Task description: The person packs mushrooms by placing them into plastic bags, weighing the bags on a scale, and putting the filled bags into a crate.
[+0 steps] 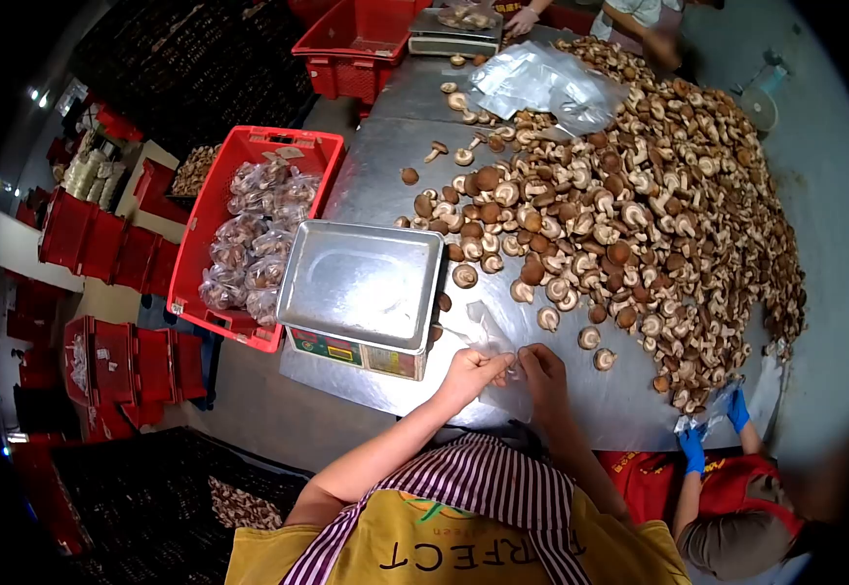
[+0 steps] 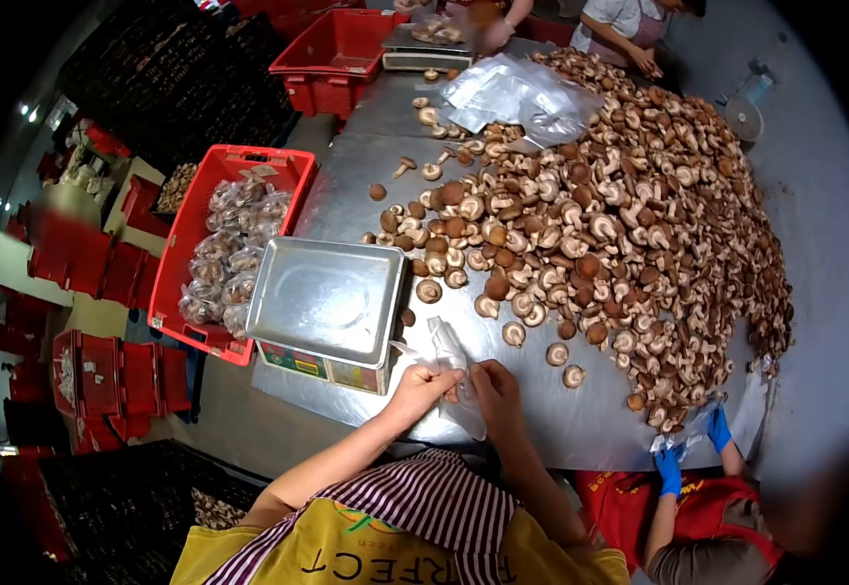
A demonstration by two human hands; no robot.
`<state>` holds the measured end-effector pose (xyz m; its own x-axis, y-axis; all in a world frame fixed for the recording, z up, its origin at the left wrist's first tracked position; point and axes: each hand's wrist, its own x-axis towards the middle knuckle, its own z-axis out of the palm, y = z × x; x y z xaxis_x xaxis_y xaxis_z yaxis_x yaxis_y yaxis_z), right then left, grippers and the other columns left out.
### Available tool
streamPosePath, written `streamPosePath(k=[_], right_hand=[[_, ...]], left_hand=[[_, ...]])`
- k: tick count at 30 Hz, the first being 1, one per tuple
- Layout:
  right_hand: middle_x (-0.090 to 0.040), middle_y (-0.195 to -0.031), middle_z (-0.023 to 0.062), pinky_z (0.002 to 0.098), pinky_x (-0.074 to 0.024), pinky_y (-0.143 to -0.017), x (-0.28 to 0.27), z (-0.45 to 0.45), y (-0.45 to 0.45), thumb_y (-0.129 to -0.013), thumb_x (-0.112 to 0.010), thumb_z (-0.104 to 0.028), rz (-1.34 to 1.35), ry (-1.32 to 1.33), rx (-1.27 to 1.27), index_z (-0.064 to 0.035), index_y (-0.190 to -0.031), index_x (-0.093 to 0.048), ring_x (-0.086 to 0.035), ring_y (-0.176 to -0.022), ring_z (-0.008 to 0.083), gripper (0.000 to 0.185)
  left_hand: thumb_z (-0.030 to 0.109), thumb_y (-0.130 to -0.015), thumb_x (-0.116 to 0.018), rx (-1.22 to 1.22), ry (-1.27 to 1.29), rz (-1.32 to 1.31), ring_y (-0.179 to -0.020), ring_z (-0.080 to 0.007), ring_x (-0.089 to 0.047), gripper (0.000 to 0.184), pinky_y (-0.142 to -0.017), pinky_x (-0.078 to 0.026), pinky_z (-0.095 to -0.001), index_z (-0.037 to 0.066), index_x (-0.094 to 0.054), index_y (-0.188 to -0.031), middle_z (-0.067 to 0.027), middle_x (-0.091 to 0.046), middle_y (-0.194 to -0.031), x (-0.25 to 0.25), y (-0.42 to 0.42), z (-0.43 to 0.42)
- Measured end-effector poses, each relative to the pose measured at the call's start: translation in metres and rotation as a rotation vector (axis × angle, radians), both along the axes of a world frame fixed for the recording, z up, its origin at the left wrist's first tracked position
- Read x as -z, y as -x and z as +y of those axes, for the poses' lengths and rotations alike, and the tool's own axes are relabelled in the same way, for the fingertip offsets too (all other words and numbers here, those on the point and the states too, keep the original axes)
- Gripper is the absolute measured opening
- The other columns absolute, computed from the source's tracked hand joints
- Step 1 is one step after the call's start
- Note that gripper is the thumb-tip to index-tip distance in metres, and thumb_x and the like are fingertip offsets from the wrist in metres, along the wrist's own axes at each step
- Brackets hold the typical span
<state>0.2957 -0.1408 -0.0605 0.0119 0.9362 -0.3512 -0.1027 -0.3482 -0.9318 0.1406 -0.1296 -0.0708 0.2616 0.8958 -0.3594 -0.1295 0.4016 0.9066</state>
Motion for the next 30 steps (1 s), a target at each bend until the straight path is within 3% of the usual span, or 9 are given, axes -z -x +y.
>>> streamPosePath(k=[3, 6, 9, 11, 19, 24, 27, 29, 30], right_hand=[[-0.051, -0.069, -0.0028, 0.0216, -0.037, -0.06, 0.0, -0.001, -0.003, -0.095, -0.056, -0.014, -0.042, -0.021, 0.054, -0.0031, -0.082, -0.058, -0.044, -0.064, 0.0052, 0.017], [-0.055, -0.072, -0.0002, 0.0219, -0.0399, -0.063, 0.004, 0.0, -0.009, -0.095, -0.055, -0.014, 0.098, -0.002, 0.115, -0.002, -0.083, -0.057, -0.048, -0.066, 0.0061, 0.018], [-0.059, -0.077, 0.0037, 0.0228, -0.0433, -0.066, -0.01, -0.001, -0.008, -0.096, -0.053, -0.012, -0.041, -0.017, -0.033, -0.0004, -0.082, -0.056, -0.053, -0.07, 0.0077, 0.018], [-0.062, -0.081, 0.0046, 0.0236, -0.045, -0.068, -0.013, -0.002, -0.003, -0.095, -0.053, -0.01, 0.127, -0.087, -0.223, 0.0002, -0.085, -0.058, -0.056, -0.074, 0.0084, 0.015], [-0.056, -0.074, -0.001, 0.022, -0.0412, -0.064, 0.014, -0.005, -0.012, -0.095, -0.053, -0.01, 0.027, -0.07, -0.212, -0.0009, -0.087, -0.061, -0.05, -0.069, 0.006, 0.015], [-0.056, -0.072, -0.0007, 0.0229, -0.0408, -0.063, 0.008, -0.005, -0.012, -0.095, -0.053, -0.011, 0.044, -0.075, -0.202, -0.0002, -0.087, -0.062, -0.049, -0.067, 0.0069, 0.016], [-0.056, -0.074, 0.0004, 0.023, -0.0412, -0.063, 0.008, -0.005, -0.014, -0.096, -0.05, -0.013, -0.124, -0.129, -0.17, -0.0007, -0.087, -0.06, -0.05, -0.068, 0.0074, 0.018], [-0.056, -0.074, 0.0005, 0.0244, -0.0411, -0.061, 0.027, -0.001, -0.03, -0.098, -0.046, -0.016, -0.047, -0.234, 0.043, -0.0047, -0.086, -0.058, -0.05, -0.065, 0.0083, 0.02], [-0.054, -0.073, -0.0001, 0.0248, -0.0405, -0.057, 0.034, 0.001, -0.044, -0.099, -0.044, -0.023, 0.381, 0.019, 0.247, -0.0098, -0.089, -0.057, -0.048, -0.062, 0.0084, 0.021]], left_hand=[[0.019, -0.093, -0.063, 0.04, -0.019, 0.028, -0.057, -0.0095, -0.059, 0.028, -0.058, -0.049, -0.0237, 0.0, -0.067, -0.073, -0.0037, -0.064, -0.064, 0.001, 0.0, 0.0], [0.019, -0.095, -0.06, 0.041, -0.006, -0.034, -0.061, -0.0122, -0.06, 0.032, -0.06, -0.049, -0.0252, 0.0, -0.064, -0.07, -0.0054, -0.063, -0.066, 0.005, 0.002, 0.002], [0.018, -0.097, -0.056, 0.031, -0.029, -0.077, -0.064, -0.0128, -0.06, 0.034, -0.063, -0.05, -0.0255, 0.0, -0.063, -0.069, -0.0061, -0.062, -0.068, 0.004, 0.001, 0.004], [0.018, -0.098, -0.054, 0.044, -0.064, -0.078, -0.065, -0.013, -0.06, 0.036, -0.065, -0.05, -0.0259, 0.0, -0.061, -0.068, -0.0062, -0.062, -0.07, 0.005, 0.001, 0.003], [0.02, -0.097, -0.057, -0.004, -0.042, -0.238, -0.069, -0.0141, -0.064, 0.019, -0.066, -0.052, -0.0263, 0.001, -0.058, -0.094, -0.0082, -0.065, -0.078, 0.001, 0.004, -0.003], [0.011, -0.095, -0.06, -0.027, -0.018, -0.1, -0.067, -0.0122, -0.064, 0.011, -0.064, -0.052, -0.025, 0.001, -0.057, -0.094, -0.0076, -0.066, -0.075, 0.006, 0.0, -0.006], [0.007, -0.093, -0.06, -0.048, -0.006, -0.039, -0.065, -0.0114, -0.063, 0.007, -0.063, -0.052, -0.0246, 0.001, -0.057, -0.091, -0.0074, -0.065, -0.072, 0.009, 0.001, -0.006], [0.005, -0.092, -0.06, -0.063, -0.006, -0.013, -0.063, -0.0114, -0.063, 0.006, -0.061, -0.051, -0.0246, 0.001, -0.057, -0.087, -0.0075, -0.065, -0.07, 0.01, 0.006, -0.006], [0.004, -0.089, -0.06, -0.121, -0.038, 0.15, -0.06, -0.0121, -0.061, 0.007, -0.056, -0.049, -0.0254, 0.001, -0.057, -0.084, -0.006, -0.062, -0.066, 0.017, 0.011, -0.007]])
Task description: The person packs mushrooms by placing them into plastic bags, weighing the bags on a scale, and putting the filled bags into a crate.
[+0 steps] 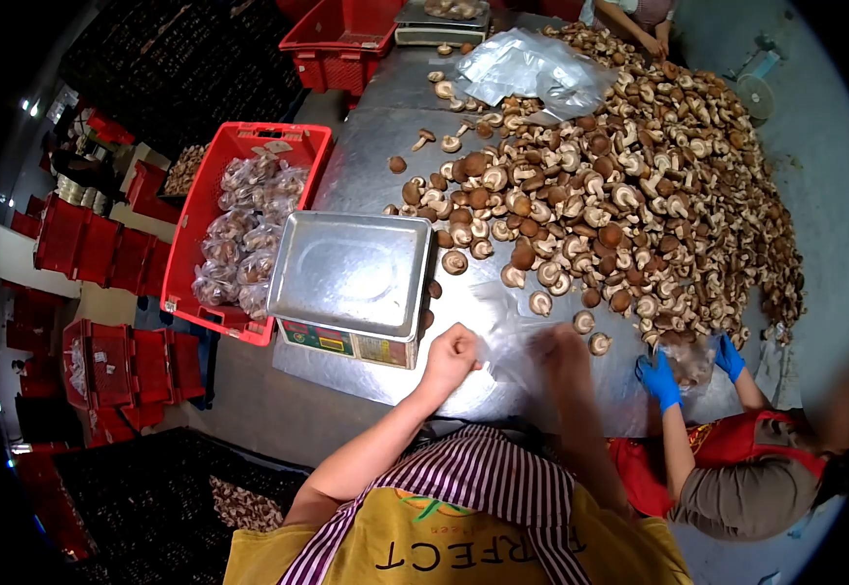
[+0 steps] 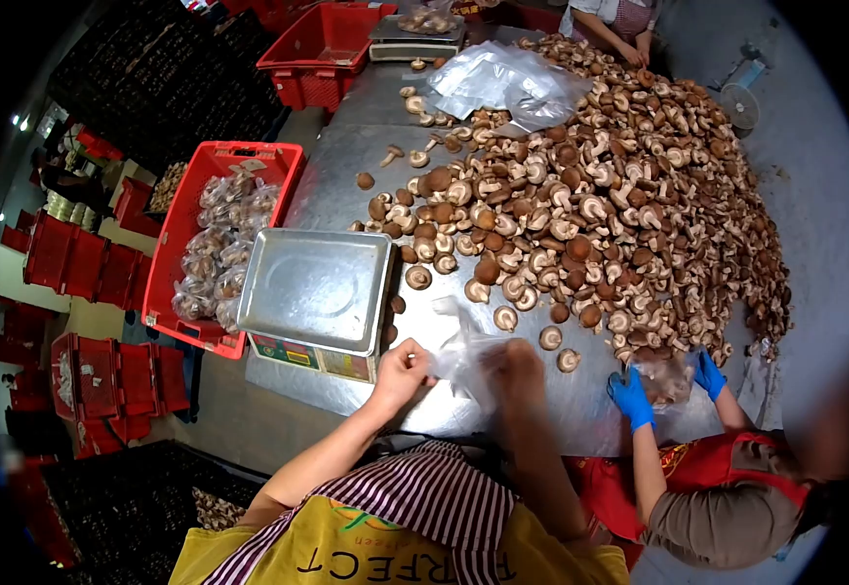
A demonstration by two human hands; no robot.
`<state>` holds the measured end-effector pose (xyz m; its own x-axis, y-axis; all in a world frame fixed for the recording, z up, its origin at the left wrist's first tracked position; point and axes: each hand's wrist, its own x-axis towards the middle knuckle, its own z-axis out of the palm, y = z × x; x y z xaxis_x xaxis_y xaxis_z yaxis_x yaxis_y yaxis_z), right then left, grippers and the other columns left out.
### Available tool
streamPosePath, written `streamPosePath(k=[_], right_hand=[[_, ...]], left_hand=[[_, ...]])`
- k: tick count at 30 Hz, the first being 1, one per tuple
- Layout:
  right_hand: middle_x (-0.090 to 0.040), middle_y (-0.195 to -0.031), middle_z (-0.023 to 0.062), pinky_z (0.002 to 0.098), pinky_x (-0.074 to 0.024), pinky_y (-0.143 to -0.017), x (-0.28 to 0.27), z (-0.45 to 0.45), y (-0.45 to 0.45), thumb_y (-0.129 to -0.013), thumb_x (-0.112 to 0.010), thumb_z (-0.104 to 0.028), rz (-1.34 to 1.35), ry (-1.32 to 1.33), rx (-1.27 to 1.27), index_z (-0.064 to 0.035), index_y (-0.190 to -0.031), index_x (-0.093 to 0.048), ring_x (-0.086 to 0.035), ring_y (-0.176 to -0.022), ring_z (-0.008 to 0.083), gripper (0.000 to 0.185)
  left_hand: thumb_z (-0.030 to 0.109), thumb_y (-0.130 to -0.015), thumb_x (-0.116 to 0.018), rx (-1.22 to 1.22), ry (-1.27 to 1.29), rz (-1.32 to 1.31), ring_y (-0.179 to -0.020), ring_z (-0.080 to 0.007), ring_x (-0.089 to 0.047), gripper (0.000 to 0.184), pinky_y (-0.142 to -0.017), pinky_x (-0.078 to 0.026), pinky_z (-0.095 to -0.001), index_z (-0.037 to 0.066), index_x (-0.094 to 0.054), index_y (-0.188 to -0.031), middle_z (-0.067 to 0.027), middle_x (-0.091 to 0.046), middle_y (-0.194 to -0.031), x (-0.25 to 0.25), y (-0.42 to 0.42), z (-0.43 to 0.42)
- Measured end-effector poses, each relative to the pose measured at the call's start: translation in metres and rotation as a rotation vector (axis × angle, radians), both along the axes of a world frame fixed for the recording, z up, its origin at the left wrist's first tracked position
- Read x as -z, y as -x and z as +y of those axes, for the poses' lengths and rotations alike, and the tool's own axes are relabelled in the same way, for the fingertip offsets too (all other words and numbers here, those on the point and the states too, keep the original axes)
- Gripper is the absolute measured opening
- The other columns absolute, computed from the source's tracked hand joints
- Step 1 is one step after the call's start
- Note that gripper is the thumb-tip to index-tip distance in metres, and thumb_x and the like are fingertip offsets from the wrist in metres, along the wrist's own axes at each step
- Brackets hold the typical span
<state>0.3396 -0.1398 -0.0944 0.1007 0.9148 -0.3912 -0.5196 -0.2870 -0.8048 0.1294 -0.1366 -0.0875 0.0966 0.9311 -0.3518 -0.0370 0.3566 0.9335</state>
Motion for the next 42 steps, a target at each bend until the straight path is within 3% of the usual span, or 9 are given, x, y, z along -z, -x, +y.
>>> streamPosePath(k=[3, 5, 7, 10, 17, 22, 27, 35, 42], right_hand=[[-0.05, -0.069, -0.0021, 0.0241, -0.0389, -0.054, -0.024, 0.005, -0.053, -0.099, -0.045, -0.03, 0.516, -0.013, 0.025, -0.012, -0.09, -0.055, -0.046, -0.059, 0.0081, 0.022], [-0.047, -0.067, -0.0036, 0.0229, -0.0373, -0.053, -0.044, -0.002, -0.047, -0.098, -0.048, -0.034, 0.295, 0.054, 0.062, -0.0121, -0.089, -0.052, -0.045, -0.059, 0.0071, 0.024], [-0.044, -0.066, -0.0032, 0.0227, -0.0357, -0.051, -0.06, -0.013, -0.034, -0.098, -0.047, -0.03, -0.174, 0.135, -0.184, -0.012, -0.086, -0.051, -0.044, -0.057, 0.0068, 0.022], [-0.044, -0.065, -0.0021, 0.0227, -0.034, -0.049, -0.064, -0.022, -0.005, -0.099, -0.044, -0.025, -0.148, 0.168, -0.285, -0.0098, -0.086, -0.053, -0.042, -0.054, 0.0069, 0.022], [-0.05, -0.067, -0.0012, 0.0237, -0.0379, -0.054, -0.015, -0.011, -0.019, -0.096, -0.05, -0.017, -0.504, 0.025, -0.24, -0.0045, -0.091, -0.062, -0.045, -0.058, 0.0061, 0.018], [-0.062, -0.084, 0.0137, 0.0351, -0.0486, -0.074, 0.011, 0.052, -0.059, -0.092, -0.056, -0.016, -1.016, -0.357, -0.142, 0.0006, -0.099, -0.062, -0.061, -0.079, 0.0267, 0.019], [-0.051, -0.125, 0.0158, 0.0457, -0.0307, -0.104, -0.02, 0.184, -0.095, -0.086, -0.064, -0.022, -1.609, -0.464, -0.025, -0.0025, -0.124, -0.055, -0.042, -0.122, 0.0334, 0.044], [-0.05, -0.129, 0.0129, 0.0543, -0.0266, -0.105, 0.014, 0.263, -0.132, -0.084, -0.066, -0.035, -1.94, -0.335, 0.005, -0.0082, -0.126, -0.055, -0.042, -0.122, 0.0306, 0.051], [-0.056, -0.109, 0.0099, 0.0478, -0.0351, -0.09, 0.008, 0.238, -0.104, -0.081, -0.068, -0.036, -1.856, -0.446, -0.043, -0.0099, -0.117, -0.062, -0.051, -0.106, 0.0278, 0.045]], left_hand=[[0.006, -0.08, -0.063, -0.137, -0.133, 0.534, -0.053, -0.0172, -0.057, 0.015, -0.053, -0.047, -0.0321, 0.001, -0.053, -0.07, -0.0087, -0.059, -0.06, 0.032, 0.02, -0.003], [0.009, -0.079, -0.065, -0.049, -0.209, 0.662, -0.053, -0.0214, -0.057, 0.018, -0.056, -0.047, -0.0355, 0.001, -0.053, -0.069, -0.0088, -0.058, -0.057, 0.053, 0.023, -0.011], [0.015, -0.077, -0.073, 0.197, 0.006, 0.524, -0.093, -0.0274, -0.062, 0.039, -0.079, -0.049, -0.0375, 0.0, -0.056, -0.109, -0.0176, -0.061, -0.112, 0.034, 0.016, -0.011], [0.018, -0.073, -0.077, 0.428, -0.317, 0.46, -0.136, -0.0354, -0.033, 0.089, -0.112, -0.031, -0.0407, 0.006, -0.027, -0.146, -0.0195, -0.034, -0.145, -0.014, -0.004, -0.007], [0.006, -0.086, -0.055, 0.261, -0.204, 0.421, -0.08, -0.0366, -0.066, 0.024, -0.076, -0.05, -0.0447, 0.007, -0.064, -0.107, -0.0216, -0.066, -0.087, 0.039, -0.003, 0.002], [0.007, -0.088, -0.054, 0.538, -0.304, 0.727, -0.1, -0.0352, -0.059, 0.023, -0.09, -0.046, -0.04, 0.004, -0.066, -0.107, -0.0158, -0.065, -0.105, 0.04, 0.004, 0.039], [0.002, -0.079, -0.054, 0.601, -0.693, 0.764, -0.12, -0.0355, -0.047, 0.038, -0.103, -0.038, -0.0411, 0.009, -0.065, -0.115, -0.0157, -0.052, -0.131, 0.024, -0.034, 0.119], [0.008, -0.087, -0.052, 0.503, -0.794, 0.852, -0.136, -0.0392, -0.032, 0.058, -0.113, -0.026, -0.0458, 0.01, -0.038, -0.143, -0.0207, -0.036, -0.146, 0.026, -0.115, 0.256], [0.014, -0.085, -0.052, 0.709, -0.613, 0.974, -0.132, -0.0341, -0.036, 0.054, -0.108, -0.029, -0.0501, 0.014, -0.044, -0.138, -0.0153, -0.044, -0.136, 0.019, -0.129, 0.264]])
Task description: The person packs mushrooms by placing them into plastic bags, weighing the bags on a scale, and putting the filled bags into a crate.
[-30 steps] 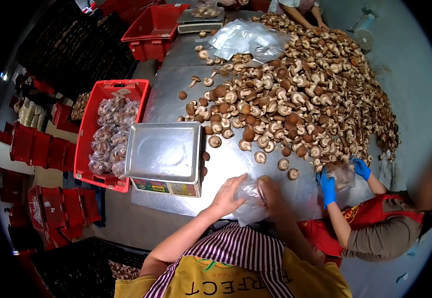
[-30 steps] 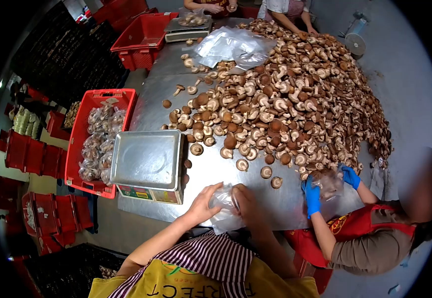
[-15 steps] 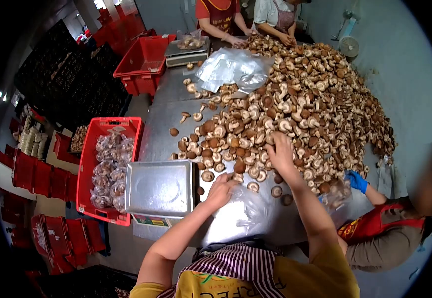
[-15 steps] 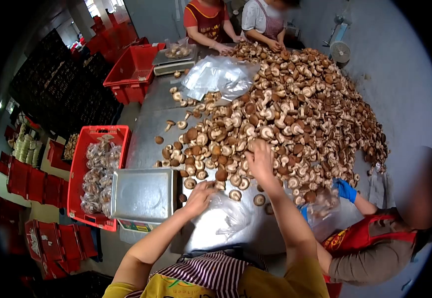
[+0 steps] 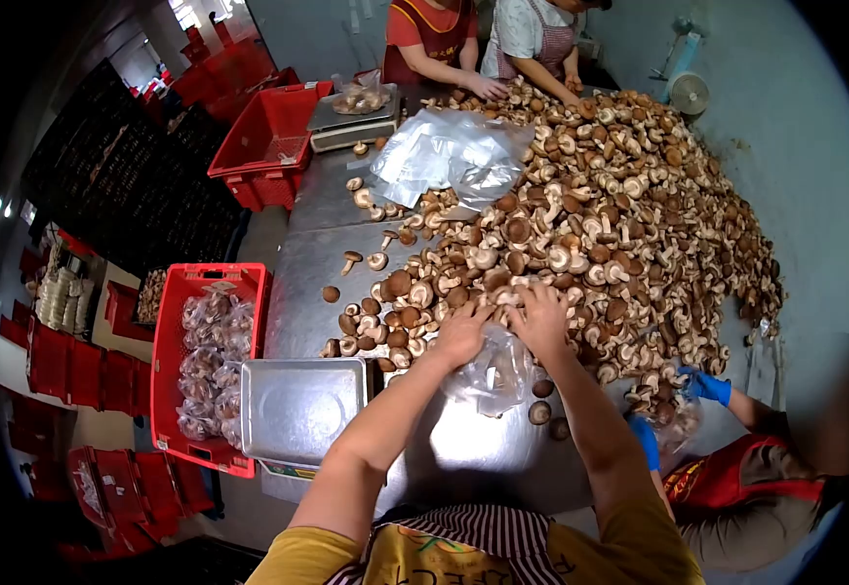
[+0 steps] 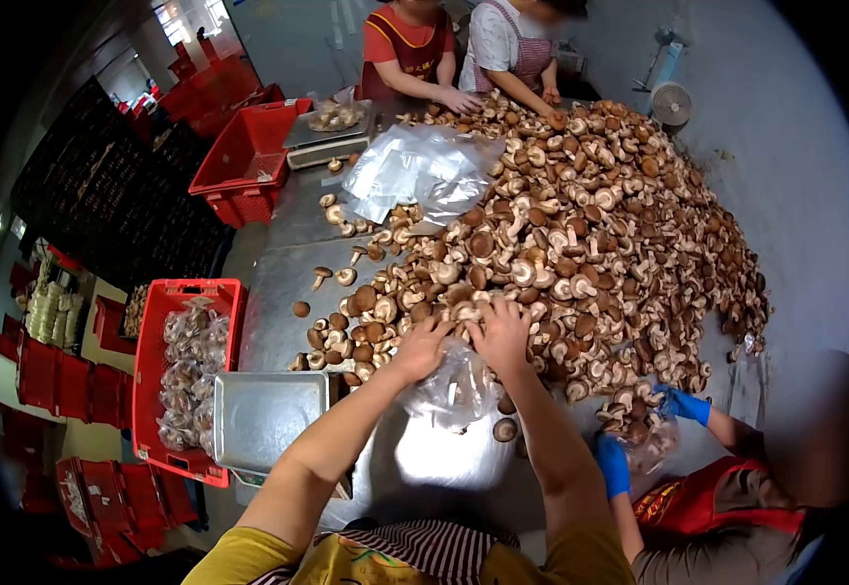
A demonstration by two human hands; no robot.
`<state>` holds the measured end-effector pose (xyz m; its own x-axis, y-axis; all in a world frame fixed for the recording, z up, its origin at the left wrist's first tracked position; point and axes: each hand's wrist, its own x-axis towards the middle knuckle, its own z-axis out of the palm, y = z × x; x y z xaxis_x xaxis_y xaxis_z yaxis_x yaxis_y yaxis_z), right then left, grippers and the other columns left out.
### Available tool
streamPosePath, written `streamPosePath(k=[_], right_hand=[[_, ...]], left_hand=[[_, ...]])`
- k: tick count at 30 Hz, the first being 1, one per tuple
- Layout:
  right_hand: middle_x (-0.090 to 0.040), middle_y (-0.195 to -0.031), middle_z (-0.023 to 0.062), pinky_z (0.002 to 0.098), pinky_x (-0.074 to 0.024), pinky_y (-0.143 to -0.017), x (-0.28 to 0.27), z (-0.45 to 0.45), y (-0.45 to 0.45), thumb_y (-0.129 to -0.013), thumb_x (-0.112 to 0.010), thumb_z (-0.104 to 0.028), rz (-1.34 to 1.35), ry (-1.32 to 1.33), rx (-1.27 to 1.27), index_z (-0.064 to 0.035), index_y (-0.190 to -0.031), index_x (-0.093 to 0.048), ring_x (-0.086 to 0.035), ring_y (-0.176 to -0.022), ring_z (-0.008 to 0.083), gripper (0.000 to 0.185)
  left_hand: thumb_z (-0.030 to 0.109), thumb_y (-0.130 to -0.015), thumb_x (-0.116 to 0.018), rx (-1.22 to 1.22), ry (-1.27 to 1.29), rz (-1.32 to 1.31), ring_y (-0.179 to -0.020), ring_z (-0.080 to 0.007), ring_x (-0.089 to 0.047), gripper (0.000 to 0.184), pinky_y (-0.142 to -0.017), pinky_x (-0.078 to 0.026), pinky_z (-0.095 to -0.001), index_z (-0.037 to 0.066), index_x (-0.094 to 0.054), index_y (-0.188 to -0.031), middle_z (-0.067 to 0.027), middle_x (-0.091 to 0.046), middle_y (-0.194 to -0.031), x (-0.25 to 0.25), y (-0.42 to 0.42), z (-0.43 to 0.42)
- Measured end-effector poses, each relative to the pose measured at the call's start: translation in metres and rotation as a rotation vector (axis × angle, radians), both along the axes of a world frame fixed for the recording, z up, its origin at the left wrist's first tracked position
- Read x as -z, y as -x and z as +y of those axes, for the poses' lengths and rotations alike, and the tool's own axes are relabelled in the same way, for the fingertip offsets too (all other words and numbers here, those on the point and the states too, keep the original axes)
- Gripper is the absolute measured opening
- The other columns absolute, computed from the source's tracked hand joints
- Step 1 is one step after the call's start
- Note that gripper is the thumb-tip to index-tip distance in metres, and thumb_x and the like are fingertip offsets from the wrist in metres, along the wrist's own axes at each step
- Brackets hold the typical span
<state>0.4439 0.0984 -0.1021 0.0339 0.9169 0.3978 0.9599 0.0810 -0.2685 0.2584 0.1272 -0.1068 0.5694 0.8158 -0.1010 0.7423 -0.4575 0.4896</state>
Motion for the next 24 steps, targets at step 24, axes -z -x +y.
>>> streamPosePath(k=[24], right_hand=[[-0.051, -0.132, 0.0153, 0.0446, -0.0281, -0.111, -0.059, -0.225, 0.097, -0.085, -0.067, -0.026, 0.398, 0.402, -0.234, -0.0045, -0.134, -0.047, -0.043, -0.128, 0.0306, 0.057]], left_hand=[[0.0, -0.075, -0.047, -0.301, 0.085, -0.513, -0.088, -0.041, -0.058, 0.033, -0.08, -0.048, -0.0434, -0.003, -0.062, -0.105, -0.0213, -0.057, -0.097, -0.077, 0.089, -0.207]])
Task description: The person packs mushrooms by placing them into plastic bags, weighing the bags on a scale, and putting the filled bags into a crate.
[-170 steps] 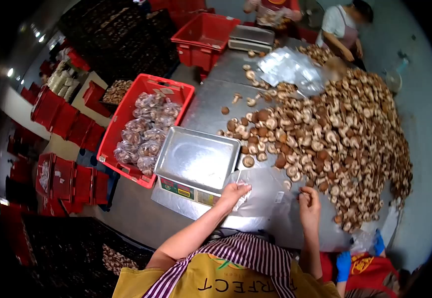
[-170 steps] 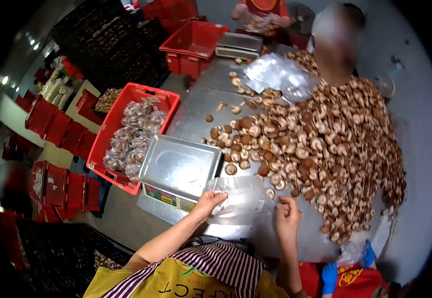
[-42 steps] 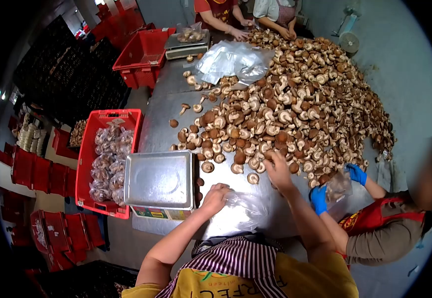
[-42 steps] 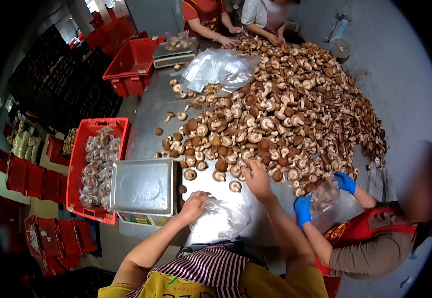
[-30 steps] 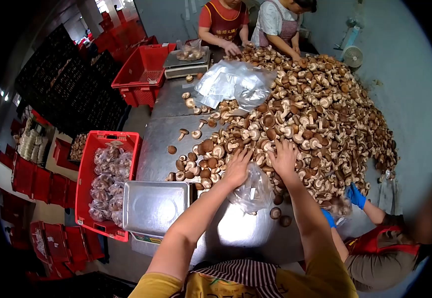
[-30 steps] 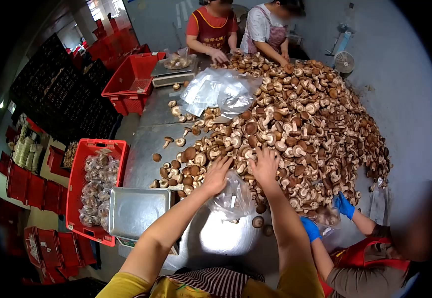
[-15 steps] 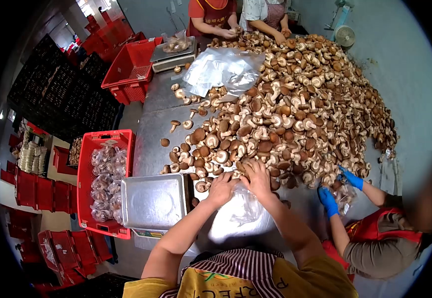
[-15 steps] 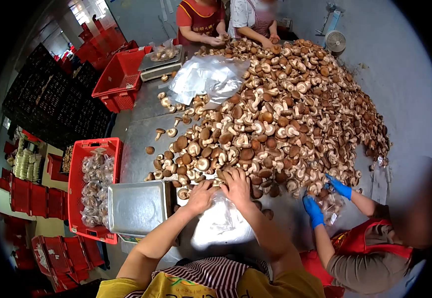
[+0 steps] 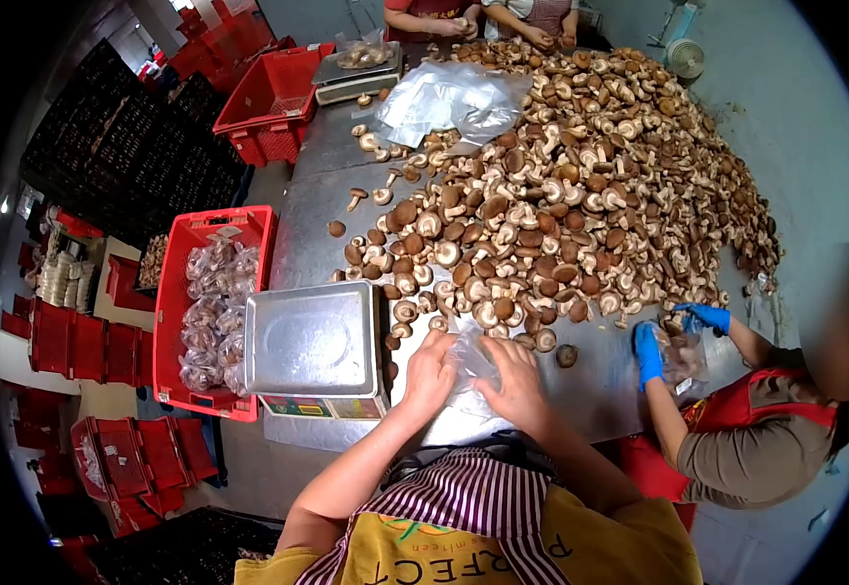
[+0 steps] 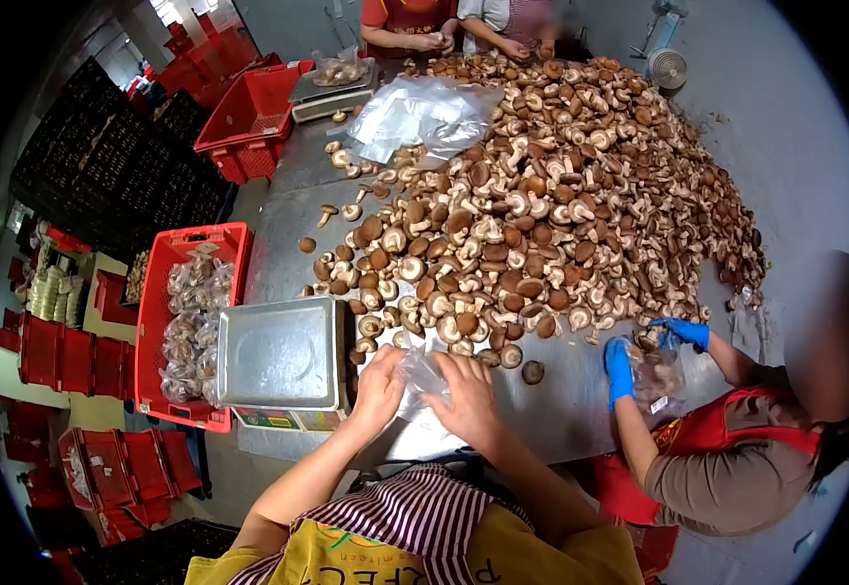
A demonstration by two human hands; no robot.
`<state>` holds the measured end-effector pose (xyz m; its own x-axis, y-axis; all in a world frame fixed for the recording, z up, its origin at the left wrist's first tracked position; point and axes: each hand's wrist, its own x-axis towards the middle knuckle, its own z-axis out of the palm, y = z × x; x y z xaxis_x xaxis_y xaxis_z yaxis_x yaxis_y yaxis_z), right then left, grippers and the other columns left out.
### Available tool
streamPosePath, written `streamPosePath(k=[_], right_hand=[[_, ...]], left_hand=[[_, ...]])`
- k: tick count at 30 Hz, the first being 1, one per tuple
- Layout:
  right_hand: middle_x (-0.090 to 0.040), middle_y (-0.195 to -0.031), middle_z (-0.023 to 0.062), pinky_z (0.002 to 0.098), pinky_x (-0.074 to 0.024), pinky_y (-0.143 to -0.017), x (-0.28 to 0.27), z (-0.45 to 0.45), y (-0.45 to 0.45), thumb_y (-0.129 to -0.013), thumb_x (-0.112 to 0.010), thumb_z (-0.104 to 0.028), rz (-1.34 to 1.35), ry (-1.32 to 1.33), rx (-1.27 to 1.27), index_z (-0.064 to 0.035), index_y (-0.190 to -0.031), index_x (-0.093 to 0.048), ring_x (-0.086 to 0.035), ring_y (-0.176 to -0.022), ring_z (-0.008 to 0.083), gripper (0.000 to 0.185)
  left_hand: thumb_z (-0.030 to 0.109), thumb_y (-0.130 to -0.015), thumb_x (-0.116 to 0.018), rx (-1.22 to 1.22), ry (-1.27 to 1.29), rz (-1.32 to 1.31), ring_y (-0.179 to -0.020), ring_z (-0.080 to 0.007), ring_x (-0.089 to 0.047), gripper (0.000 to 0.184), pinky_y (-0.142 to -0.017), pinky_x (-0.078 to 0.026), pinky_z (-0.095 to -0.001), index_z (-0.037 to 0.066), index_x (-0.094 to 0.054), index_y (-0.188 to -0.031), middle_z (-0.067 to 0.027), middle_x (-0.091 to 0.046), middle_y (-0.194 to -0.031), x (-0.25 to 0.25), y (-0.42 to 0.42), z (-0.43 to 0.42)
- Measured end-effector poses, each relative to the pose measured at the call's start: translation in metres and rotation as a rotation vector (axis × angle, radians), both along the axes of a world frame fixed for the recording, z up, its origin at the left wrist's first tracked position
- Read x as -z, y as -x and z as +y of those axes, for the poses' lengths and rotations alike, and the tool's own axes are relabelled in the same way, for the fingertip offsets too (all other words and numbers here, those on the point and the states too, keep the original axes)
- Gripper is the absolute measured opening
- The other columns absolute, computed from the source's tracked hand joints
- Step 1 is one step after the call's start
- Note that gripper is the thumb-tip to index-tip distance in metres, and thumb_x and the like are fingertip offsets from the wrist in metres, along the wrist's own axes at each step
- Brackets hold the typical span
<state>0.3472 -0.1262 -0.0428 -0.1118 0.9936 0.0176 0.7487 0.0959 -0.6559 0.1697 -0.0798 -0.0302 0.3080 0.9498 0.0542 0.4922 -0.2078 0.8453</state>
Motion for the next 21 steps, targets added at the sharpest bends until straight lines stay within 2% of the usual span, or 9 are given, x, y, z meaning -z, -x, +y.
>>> streamPosePath(k=[3, 5, 9, 11, 15, 17, 18, 20, 21], right_hand=[[-0.059, -0.12, 0.0145, 0.0435, -0.0368, -0.103, 0.02, -0.015, -0.007, -0.084, -0.063, -0.01, -0.008, -0.025, 0.158, -0.0054, -0.122, -0.056, -0.053, -0.117, 0.0302, 0.039], [-0.065, -0.104, 0.0112, 0.0372, -0.0468, -0.086, 0.053, -0.024, -0.024, -0.084, -0.061, -0.007, 0.171, -0.261, 0.336, -0.0052, -0.108, -0.061, -0.062, -0.099, 0.0251, 0.024], [-0.063, -0.085, 0.0055, 0.0289, -0.0464, -0.061, 0.074, -0.054, -0.05, -0.089, -0.058, -0.008, 0.151, -0.277, 0.434, -0.0057, -0.097, -0.062, -0.06, -0.072, 0.0172, 0.009], [-0.055, -0.075, 0.0001, 0.024, -0.0379, -0.048, 0.083, -0.065, -0.055, -0.094, -0.055, -0.014, 0.884, 0.327, 0.735, -0.0074, -0.092, -0.061, -0.049, -0.057, 0.0102, 0.009], [-0.048, -0.066, -0.0045, 0.0225, -0.0317, -0.044, 0.054, -0.071, -0.045, -0.096, -0.052, -0.02, 1.09, 0.303, 0.708, -0.0081, -0.088, -0.06, -0.041, -0.053, 0.0051, 0.016], [-0.048, -0.063, -0.0049, 0.0215, -0.0346, -0.047, 0.048, -0.075, -0.047, -0.095, -0.054, -0.024, 1.601, 0.506, 0.622, -0.0061, -0.089, -0.06, -0.043, -0.056, 0.0044, 0.02], [-0.048, -0.063, -0.0049, 0.0215, -0.0346, -0.047, 0.036, -0.078, -0.042, -0.095, -0.054, -0.024, 1.6, 0.511, 0.621, -0.0061, -0.089, -0.06, -0.043, -0.056, 0.0044, 0.02], [-0.052, -0.063, -0.0019, 0.0224, -0.0383, -0.052, 0.012, -0.088, -0.029, -0.095, -0.054, -0.025, 0.753, 0.639, 0.447, -0.0047, -0.092, -0.061, -0.047, -0.059, 0.0064, 0.021], [-0.052, -0.063, -0.0019, 0.0224, -0.0383, -0.052, 0.018, -0.095, -0.03, -0.095, -0.054, -0.025, 0.752, 0.647, 0.439, -0.0047, -0.092, -0.061, -0.047, -0.059, 0.0064, 0.021]], left_hand=[[-0.003, -0.074, -0.053, -0.045, -0.003, -0.057, -0.082, -0.0395, -0.059, 0.03, -0.074, -0.048, -0.0396, -0.003, -0.061, -0.103, -0.0195, -0.058, -0.093, -0.009, 0.006, -0.018], [-0.002, -0.081, -0.062, -0.04, 0.028, -0.131, -0.078, -0.0207, -0.06, 0.021, -0.071, -0.048, -0.0303, -0.001, -0.062, -0.102, -0.0112, -0.06, -0.087, 0.011, 0.022, -0.031], [0.005, -0.083, -0.071, 0.03, 0.633, -0.124, -0.076, -0.0098, -0.057, 0.023, -0.069, -0.048, -0.0247, 0.004, -0.063, -0.105, -0.0009, -0.064, -0.086, 0.048, 0.053, -0.066], [0.009, -0.084, -0.073, 0.186, 0.709, -0.108, -0.081, -0.0088, -0.057, 0.029, -0.074, -0.048, -0.0239, 0.005, -0.063, -0.111, 0.0004, -0.065, -0.091, 0.057, 0.055, -0.084], [0.019, -0.089, -0.07, 0.078, 0.957, -0.389, -0.085, -0.0053, -0.055, 0.024, -0.078, -0.046, -0.0225, 0.003, -0.066, -0.107, 0.0018, -0.066, -0.093, 0.062, 0.047, -0.094], [0.018, -0.092, -0.065, -0.12, 0.961, -0.371, -0.078, -0.0044, -0.054, 0.016, -0.073, -0.044, -0.0206, 0.003, -0.068, -0.099, 0.0031, -0.065, -0.087, 0.092, 0.053, -0.09], [0.013, -0.093, -0.063, -0.165, 0.779, -0.338, -0.068, -0.0035, -0.049, 0.01, -0.064, -0.04, -0.0192, 0.004, -0.066, -0.092, 0.0046, -0.061, -0.078, 0.13, 0.064, -0.092], [0.008, -0.093, -0.058, -0.338, 0.541, -0.358, -0.063, -0.003, -0.042, 0.012, -0.057, -0.036, -0.0202, 0.003, -0.063, -0.084, 0.0062, -0.052, -0.069, 0.133, 0.067, -0.085], [0.005, -0.093, -0.057, -0.41, 0.475, -0.36, -0.064, -0.0028, -0.043, 0.01, -0.057, -0.037, -0.0201, 0.003, -0.063, -0.084, 0.0058, -0.054, -0.071, 0.147, 0.074, -0.081]])
